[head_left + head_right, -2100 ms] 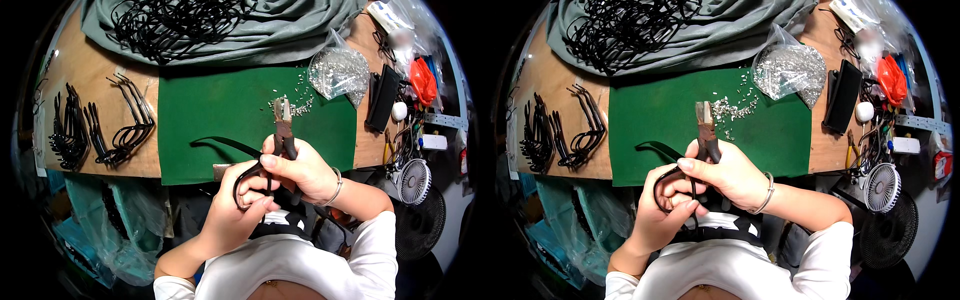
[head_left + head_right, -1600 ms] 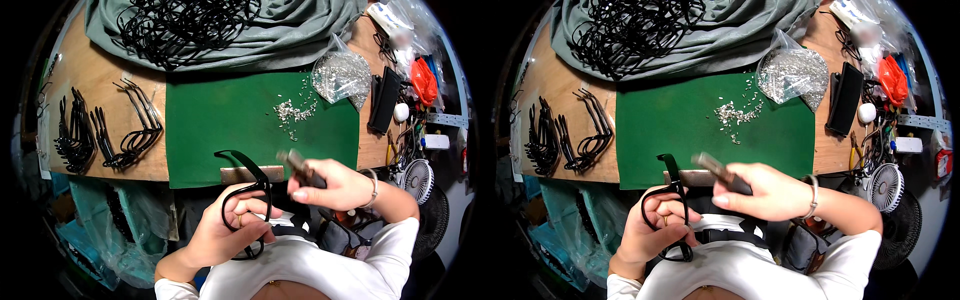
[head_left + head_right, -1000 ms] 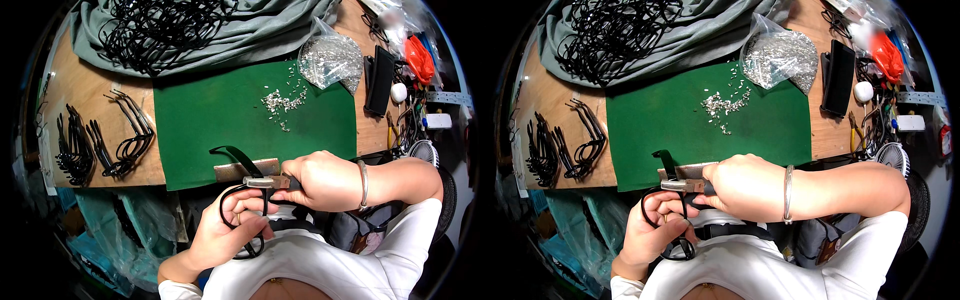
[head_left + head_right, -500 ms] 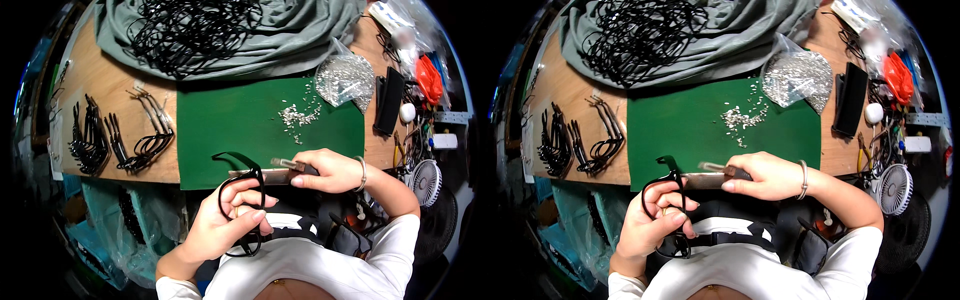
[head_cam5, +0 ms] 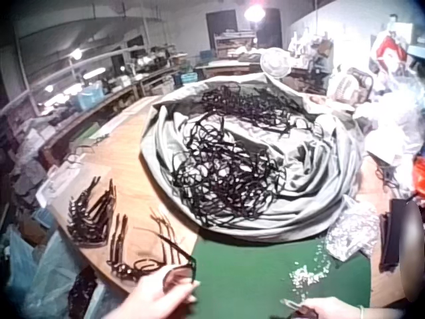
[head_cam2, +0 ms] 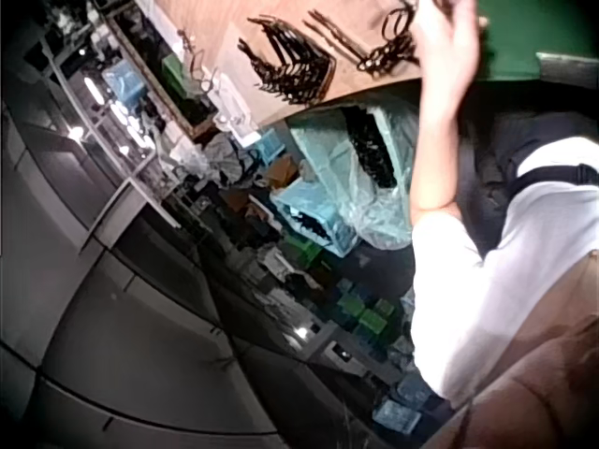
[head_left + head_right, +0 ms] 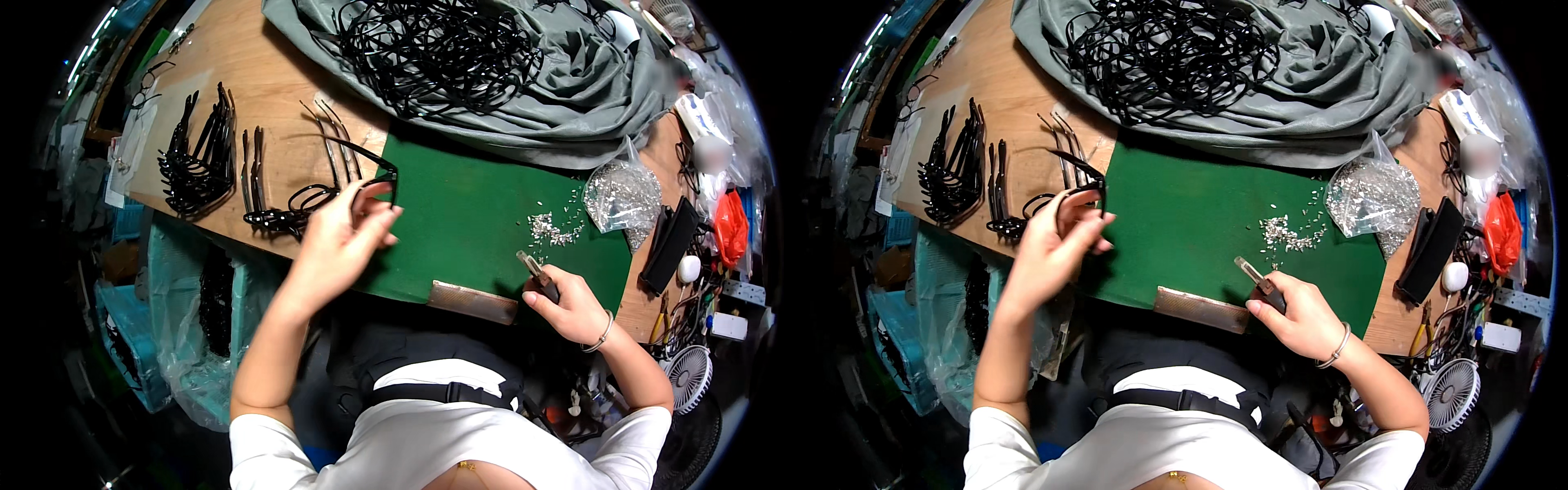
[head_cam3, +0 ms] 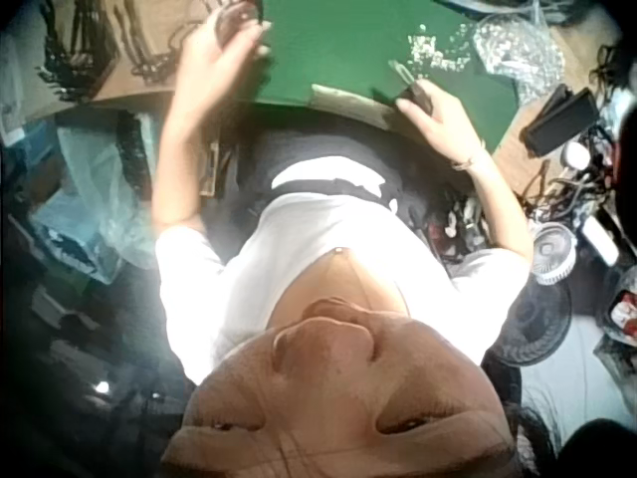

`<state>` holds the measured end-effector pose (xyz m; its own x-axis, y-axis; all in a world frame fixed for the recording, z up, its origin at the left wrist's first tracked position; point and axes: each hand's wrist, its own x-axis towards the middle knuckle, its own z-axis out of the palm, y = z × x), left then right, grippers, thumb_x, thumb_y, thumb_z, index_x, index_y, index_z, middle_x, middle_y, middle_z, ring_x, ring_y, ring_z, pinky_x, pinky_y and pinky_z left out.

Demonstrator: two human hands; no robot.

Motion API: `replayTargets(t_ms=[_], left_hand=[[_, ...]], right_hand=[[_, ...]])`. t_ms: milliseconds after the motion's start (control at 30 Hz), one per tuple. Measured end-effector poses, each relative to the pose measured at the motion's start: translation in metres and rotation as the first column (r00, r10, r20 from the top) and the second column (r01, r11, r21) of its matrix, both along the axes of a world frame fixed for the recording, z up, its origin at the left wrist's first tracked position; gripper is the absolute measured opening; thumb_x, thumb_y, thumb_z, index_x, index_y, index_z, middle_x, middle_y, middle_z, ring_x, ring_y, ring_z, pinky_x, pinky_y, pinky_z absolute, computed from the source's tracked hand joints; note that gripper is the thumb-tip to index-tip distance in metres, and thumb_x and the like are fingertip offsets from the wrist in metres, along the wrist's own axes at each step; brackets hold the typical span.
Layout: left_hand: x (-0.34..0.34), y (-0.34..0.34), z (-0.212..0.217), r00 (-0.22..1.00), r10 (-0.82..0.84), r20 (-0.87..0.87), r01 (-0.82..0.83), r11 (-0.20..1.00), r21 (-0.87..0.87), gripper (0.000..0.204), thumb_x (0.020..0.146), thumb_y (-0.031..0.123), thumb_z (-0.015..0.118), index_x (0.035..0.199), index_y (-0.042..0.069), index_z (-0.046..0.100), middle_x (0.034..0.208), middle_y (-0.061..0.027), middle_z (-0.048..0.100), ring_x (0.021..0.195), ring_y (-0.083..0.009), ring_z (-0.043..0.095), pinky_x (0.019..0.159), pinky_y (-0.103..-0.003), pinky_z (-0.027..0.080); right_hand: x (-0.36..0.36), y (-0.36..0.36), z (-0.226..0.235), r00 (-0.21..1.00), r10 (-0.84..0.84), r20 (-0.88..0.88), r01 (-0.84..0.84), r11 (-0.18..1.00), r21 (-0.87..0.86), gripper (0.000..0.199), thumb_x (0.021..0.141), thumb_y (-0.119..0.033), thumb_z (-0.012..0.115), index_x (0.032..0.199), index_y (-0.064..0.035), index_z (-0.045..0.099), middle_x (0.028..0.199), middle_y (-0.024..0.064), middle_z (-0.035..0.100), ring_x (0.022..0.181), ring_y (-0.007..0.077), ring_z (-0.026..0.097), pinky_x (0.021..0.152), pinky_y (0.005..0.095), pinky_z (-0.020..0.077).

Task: The person uses pliers to attach small metal components to the arms of black eyeglass frames. They repeatedly pick up frames, apply the pliers to the hinge area, and place the finished frames aside on the table.

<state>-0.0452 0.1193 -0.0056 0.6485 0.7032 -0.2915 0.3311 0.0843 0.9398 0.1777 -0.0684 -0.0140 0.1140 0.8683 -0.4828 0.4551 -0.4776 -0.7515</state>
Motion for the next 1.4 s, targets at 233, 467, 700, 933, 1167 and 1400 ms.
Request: replayTargets(t_ms=[233,467,700,933,1167,1400], left_hand=[[-0.033,0.039,-0.014,0.752,0.214,-0.623,0.514,0.401,0.758,0.03,0.078,0.023,0.056,0.101,0.004,0.052,0.087,-0.0128,0.051,0.084,-0.0294,0.048,0.072,-0.037,0.04],[-0.001,0.039,-0.003,0.898,0.073,-0.433,0.377,0.38,0.845,0.043,0.071,0.015,0.063,0.107,0.0,0.047,0.1,-0.0162,0.05,0.095,-0.0327,0.047,0.083,-0.037,0.037],[0.165,0.043,-0.043,0.981,0.093,-0.17,0.13,0.338,0.932,0.03,0.074,0.015,0.06,0.098,-0.002,0.051,0.092,-0.0167,0.055,0.085,-0.0329,0.054,0.072,-0.038,0.044],[0.177,0.03,0.004,0.978,-0.155,0.139,0.051,0.826,0.561,0.023,0.087,0.024,0.047,0.088,0.003,0.057,0.072,-0.0038,0.058,0.066,-0.0087,0.053,0.06,-0.024,0.043],[0.093,-0.017,0.059,0.721,0.059,0.69,0.334,0.843,-0.421,0.031,0.089,0.024,0.038,0.107,-0.001,0.041,0.091,-0.0146,0.059,0.051,-0.0147,0.055,0.052,-0.029,0.048],[0.04,-0.083,0.028,0.957,0.068,0.283,0.019,0.956,-0.292,0.071,0.068,-0.011,0.059,0.123,0.0,0.016,0.104,-0.0197,0.053,0.068,-0.0084,0.054,0.067,-0.019,0.044]], right_hand=[[0.0,-0.001,-0.003,1.0,0.016,0.025,-0.019,0.99,0.142,0.021,0.076,-0.02,0.058,0.082,-0.0003,0.054,0.069,0.015,0.055,0.065,0.0284,0.056,0.06,0.0329,0.0438],[0.015,-0.024,-0.002,0.953,-0.016,0.303,-0.042,0.982,0.185,0.024,0.071,-0.009,0.06,0.093,-0.0027,0.053,0.09,0.0132,0.05,0.077,0.0306,0.054,0.067,0.0361,0.0452],[-0.017,-0.019,-0.007,0.814,0.138,0.564,-0.29,0.938,0.189,0.04,0.071,-0.011,0.057,0.107,0.0015,0.044,0.103,0.0138,0.045,0.082,0.0276,0.052,0.072,0.0358,0.041],[0.017,-0.033,0.004,0.898,-0.061,0.435,-0.069,0.958,0.278,0.026,0.067,-0.006,0.059,0.092,-0.0028,0.05,0.085,0.0132,0.052,0.076,0.0296,0.053,0.067,0.0355,0.0437],[0.019,-0.01,-0.038,0.907,-0.101,0.408,-0.037,0.947,0.318,0.02,0.064,-0.003,0.059,0.081,-0.001,0.049,0.075,0.015,0.052,0.071,0.0332,0.054,0.064,0.0392,0.0444],[0.024,0.007,-0.041,0.861,-0.038,0.508,-0.172,0.917,0.36,0.025,0.063,-0.004,0.06,0.084,-0.0018,0.048,0.076,0.0126,0.051,0.073,0.0291,0.054,0.065,0.0367,0.0442]])
